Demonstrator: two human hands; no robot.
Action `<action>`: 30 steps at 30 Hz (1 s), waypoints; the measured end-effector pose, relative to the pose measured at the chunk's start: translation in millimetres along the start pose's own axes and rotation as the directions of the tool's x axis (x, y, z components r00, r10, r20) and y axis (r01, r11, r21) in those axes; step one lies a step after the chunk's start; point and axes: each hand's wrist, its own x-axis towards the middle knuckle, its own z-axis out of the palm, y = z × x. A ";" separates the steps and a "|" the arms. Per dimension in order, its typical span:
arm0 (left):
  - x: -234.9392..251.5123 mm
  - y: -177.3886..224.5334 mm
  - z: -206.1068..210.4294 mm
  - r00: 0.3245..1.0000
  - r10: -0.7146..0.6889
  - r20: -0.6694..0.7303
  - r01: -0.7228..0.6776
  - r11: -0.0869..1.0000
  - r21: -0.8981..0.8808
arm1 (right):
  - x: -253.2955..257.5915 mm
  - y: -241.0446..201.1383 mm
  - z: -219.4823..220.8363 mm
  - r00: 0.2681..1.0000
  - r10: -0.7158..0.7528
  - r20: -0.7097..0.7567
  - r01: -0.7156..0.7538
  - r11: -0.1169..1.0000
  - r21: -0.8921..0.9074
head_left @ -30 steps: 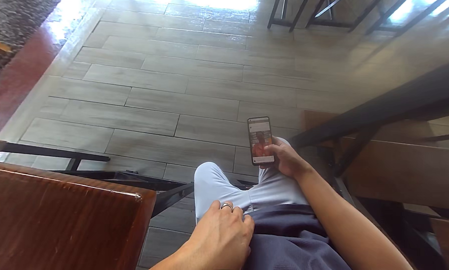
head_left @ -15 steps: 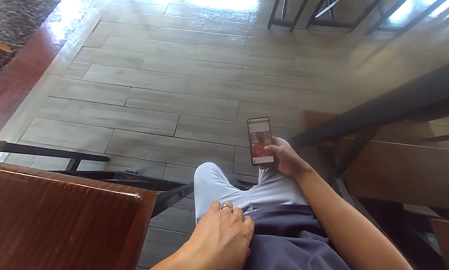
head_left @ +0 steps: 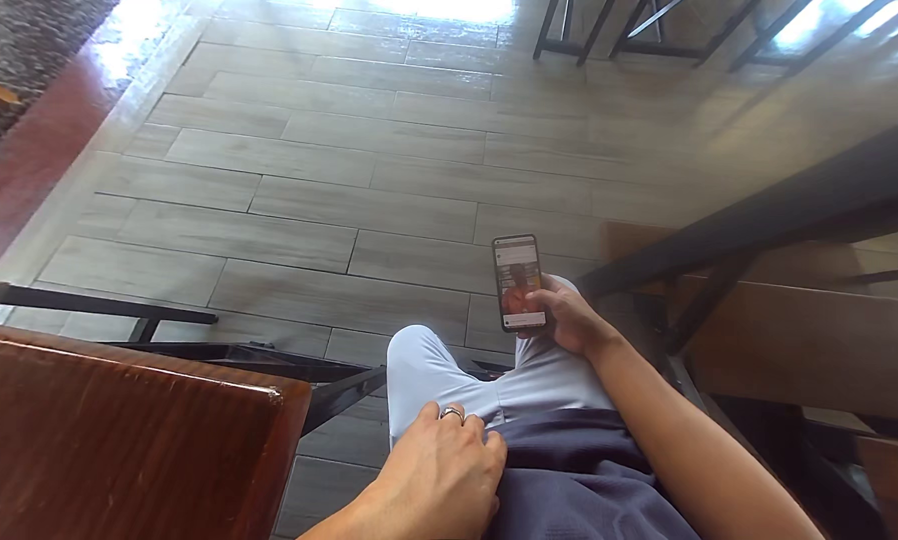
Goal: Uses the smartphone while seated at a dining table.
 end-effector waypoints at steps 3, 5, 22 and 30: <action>0.1 -0.2 -0.1 1.000 0.000 0.003 0.001 1.000 -0.006 | 1.1 0.3 -0.8 1.000 0.000 0.002 0.000 1.000 0.004; 0.3 0.0 -0.6 1.000 -0.005 0.013 0.005 1.000 -0.008 | 1.8 1.1 -1.5 1.000 -0.006 0.004 0.006 1.000 0.004; 1.8 -4.2 -4.6 0.595 -0.257 -0.761 -0.096 0.918 -0.385 | -106.1 -0.4 33.3 0.955 -0.221 0.197 0.198 0.972 0.129; -6.0 -5.2 -13.2 0.694 -0.210 -0.688 -0.672 0.155 -0.725 | -173.1 0.3 49.6 0.768 -0.403 0.498 0.198 0.889 0.414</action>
